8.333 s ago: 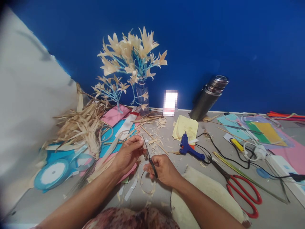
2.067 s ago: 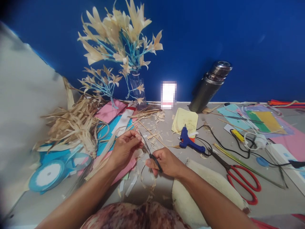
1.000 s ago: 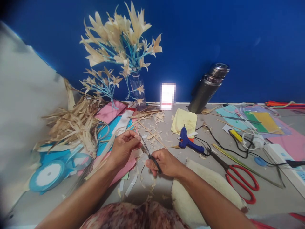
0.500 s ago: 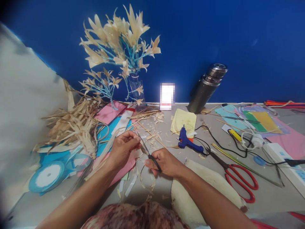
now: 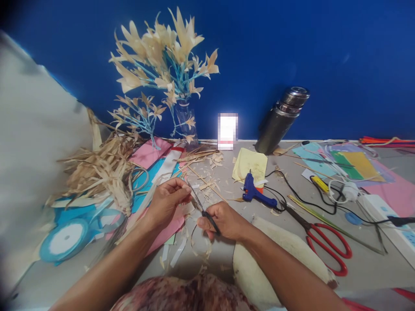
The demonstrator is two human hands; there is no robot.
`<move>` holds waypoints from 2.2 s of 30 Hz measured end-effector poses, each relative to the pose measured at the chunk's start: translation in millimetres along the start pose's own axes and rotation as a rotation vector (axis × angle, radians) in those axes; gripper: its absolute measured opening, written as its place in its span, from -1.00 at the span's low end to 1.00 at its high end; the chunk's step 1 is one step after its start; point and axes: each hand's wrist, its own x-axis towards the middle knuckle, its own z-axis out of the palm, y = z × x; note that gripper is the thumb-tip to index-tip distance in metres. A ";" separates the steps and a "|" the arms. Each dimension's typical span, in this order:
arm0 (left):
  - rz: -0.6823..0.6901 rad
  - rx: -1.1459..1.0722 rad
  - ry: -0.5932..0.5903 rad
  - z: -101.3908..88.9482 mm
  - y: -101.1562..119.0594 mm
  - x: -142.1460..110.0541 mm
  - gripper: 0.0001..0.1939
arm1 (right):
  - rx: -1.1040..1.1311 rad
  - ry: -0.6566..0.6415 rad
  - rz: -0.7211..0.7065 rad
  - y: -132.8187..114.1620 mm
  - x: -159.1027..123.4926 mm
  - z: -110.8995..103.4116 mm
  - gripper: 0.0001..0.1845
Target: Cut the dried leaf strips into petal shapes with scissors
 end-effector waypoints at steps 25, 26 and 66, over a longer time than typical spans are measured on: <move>-0.355 -0.348 -0.190 13.4 -17.1 -11.8 -0.74 | 0.279 0.523 -0.161 -2.3 9.3 1.5 -0.67; -0.360 -0.348 -0.204 15.0 -19.2 -13.5 -0.74 | 0.258 0.533 -0.168 -2.1 9.6 1.9 -0.68; -0.499 -0.735 -0.395 18.2 -30.3 -7.6 -0.76 | 0.659 0.419 -0.241 -5.6 9.6 -10.3 -0.60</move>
